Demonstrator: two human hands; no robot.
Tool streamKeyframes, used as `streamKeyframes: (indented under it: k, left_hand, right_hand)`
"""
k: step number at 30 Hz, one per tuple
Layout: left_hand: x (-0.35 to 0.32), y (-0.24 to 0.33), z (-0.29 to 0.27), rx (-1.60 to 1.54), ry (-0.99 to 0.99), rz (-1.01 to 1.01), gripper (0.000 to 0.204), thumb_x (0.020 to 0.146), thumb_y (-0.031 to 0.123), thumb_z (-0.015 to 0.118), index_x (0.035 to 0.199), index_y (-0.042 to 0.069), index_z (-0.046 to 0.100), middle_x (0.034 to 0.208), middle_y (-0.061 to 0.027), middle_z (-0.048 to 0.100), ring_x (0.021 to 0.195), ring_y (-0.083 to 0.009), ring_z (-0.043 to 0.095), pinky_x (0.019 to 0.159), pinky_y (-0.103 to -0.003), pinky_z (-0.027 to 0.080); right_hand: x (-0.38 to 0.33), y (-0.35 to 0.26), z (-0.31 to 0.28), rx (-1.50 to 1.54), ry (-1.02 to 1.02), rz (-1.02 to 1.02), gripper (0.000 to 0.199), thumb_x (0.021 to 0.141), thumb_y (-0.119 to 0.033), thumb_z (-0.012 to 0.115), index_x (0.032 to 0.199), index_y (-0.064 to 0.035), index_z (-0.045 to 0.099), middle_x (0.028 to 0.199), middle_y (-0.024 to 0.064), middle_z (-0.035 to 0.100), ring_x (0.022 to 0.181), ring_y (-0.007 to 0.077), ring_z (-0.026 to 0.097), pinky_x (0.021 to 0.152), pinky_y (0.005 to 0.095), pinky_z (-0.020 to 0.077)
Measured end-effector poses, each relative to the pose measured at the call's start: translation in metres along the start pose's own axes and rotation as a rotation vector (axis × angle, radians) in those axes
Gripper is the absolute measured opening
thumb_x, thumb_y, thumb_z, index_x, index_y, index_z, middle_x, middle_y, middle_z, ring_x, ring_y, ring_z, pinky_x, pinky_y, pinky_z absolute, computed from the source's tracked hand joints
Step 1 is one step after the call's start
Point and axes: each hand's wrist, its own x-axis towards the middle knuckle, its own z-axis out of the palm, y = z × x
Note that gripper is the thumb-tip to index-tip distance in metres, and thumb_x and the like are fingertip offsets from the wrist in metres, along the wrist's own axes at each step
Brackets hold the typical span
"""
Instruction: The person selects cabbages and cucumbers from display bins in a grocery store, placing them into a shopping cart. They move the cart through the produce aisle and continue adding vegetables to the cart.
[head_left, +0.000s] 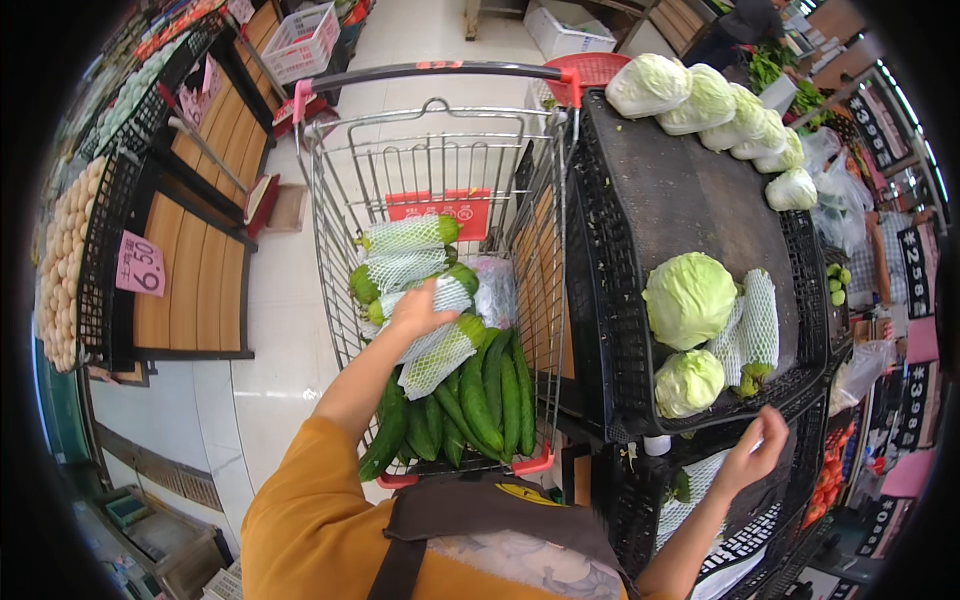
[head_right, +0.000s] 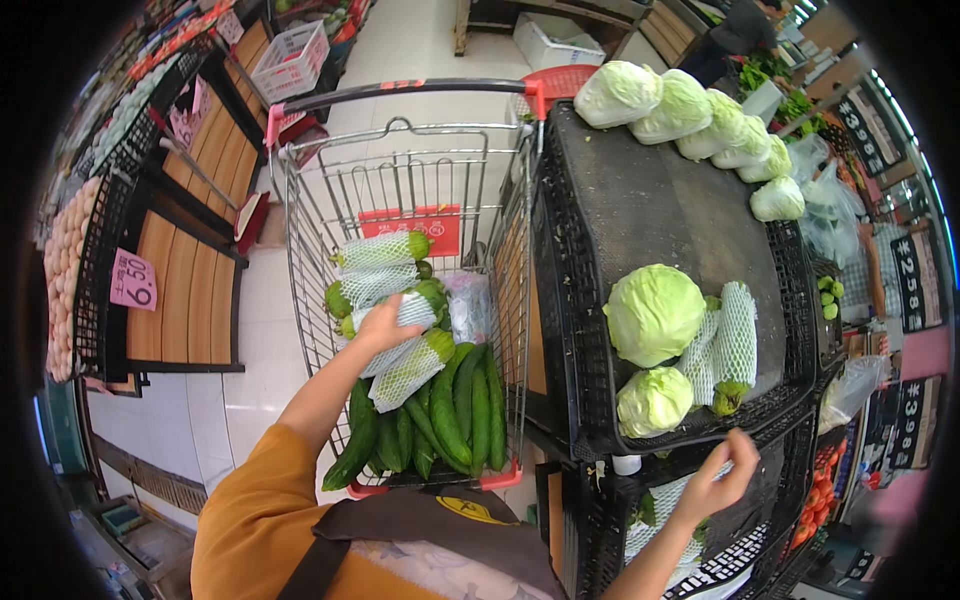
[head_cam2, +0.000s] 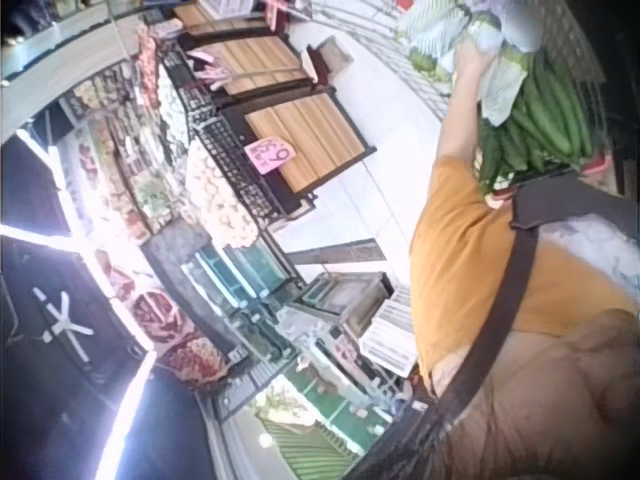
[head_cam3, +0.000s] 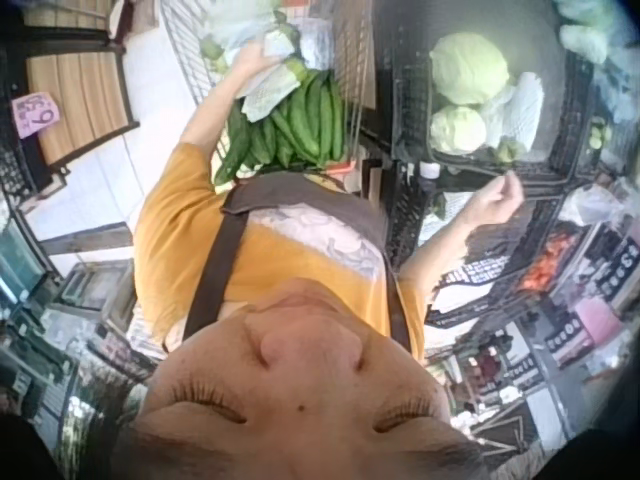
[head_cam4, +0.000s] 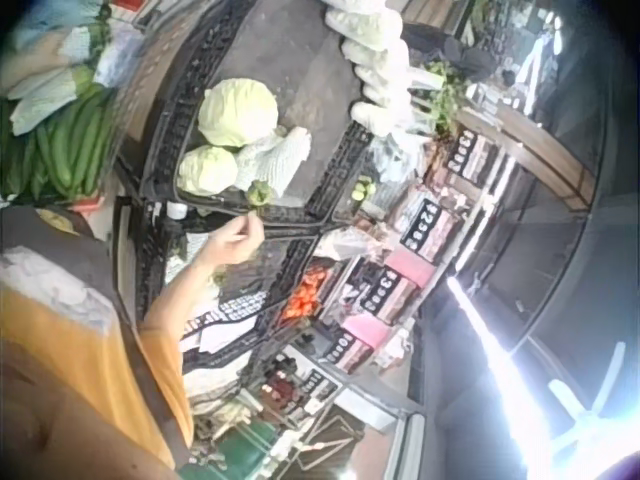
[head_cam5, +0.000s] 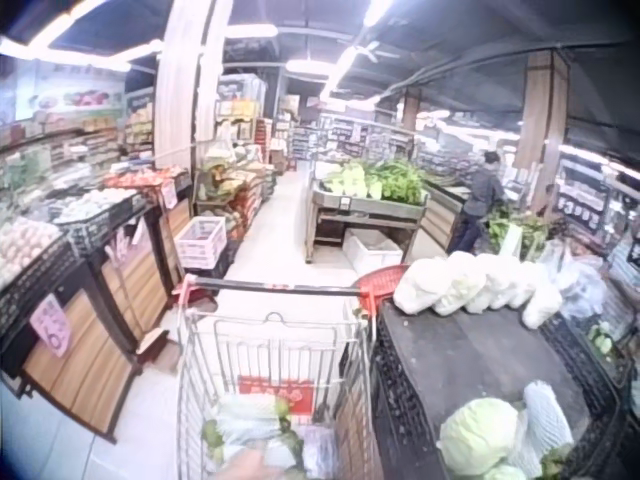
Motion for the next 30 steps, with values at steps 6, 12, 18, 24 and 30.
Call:
streamKeyframes:
  k: [6,12,18,24,30]
  left_hand:
    - [-0.077,0.038,-0.044,-1.242,-0.209,0.444,0.078,0.066,0.040,0.074,0.123,-0.001,0.041,0.111,-0.0064,0.056,0.097,-0.0154,0.056,0.084,-0.031,0.045]
    - [-0.187,0.155,-0.028,-1.230,-0.689,0.809,0.078,0.068,0.030,0.074,0.128,-0.003,0.036,0.125,-0.0108,0.047,0.114,-0.0185,0.047,0.097,-0.033,0.037]
    - [-0.272,0.262,0.047,-0.496,-0.327,1.356,0.080,0.082,0.045,0.057,0.132,-0.002,0.017,0.130,-0.0217,0.020,0.120,-0.0342,0.030,0.102,-0.039,0.024]
    - [-0.303,0.267,0.089,-0.307,-0.327,1.408,0.071,0.080,0.036,0.064,0.130,0.002,0.026,0.132,-0.0202,0.022,0.121,-0.0343,0.031,0.100,-0.040,0.028]
    - [-0.278,0.202,0.130,-0.421,-0.357,1.026,0.059,0.076,0.018,0.067,0.125,0.006,0.038,0.129,-0.0130,0.030,0.104,-0.0246,0.050,0.088,-0.036,0.041]
  right_hand:
    - [-0.083,-0.102,0.034,0.786,-0.376,0.591,0.051,0.075,-0.003,0.061,0.122,-0.0034,0.040,0.114,0.0116,0.050,0.099,0.0195,0.052,0.080,0.0289,0.0449]
    - [-0.046,-0.158,0.028,1.281,-0.356,0.270,0.096,0.067,-0.037,0.074,0.137,-0.0056,0.017,0.132,0.0161,0.033,0.119,0.0259,0.039,0.094,0.0375,0.0368]
    - [-0.095,-0.079,-0.078,1.503,0.085,0.734,0.080,0.063,-0.028,0.077,0.126,-0.0032,0.034,0.113,0.0136,0.051,0.103,0.0294,0.055,0.089,0.0396,0.0463]
    - [-0.140,0.010,-0.213,1.421,0.491,0.795,0.064,0.083,-0.054,0.048,0.123,-0.0035,0.045,0.112,0.0181,0.054,0.101,0.0301,0.055,0.086,0.0403,0.0470]
    - [-0.130,0.080,-0.258,1.471,0.510,0.944,0.042,0.080,-0.038,0.061,0.104,-0.0041,0.059,0.095,0.0132,0.064,0.080,0.0247,0.064,0.073,0.0383,0.0538]
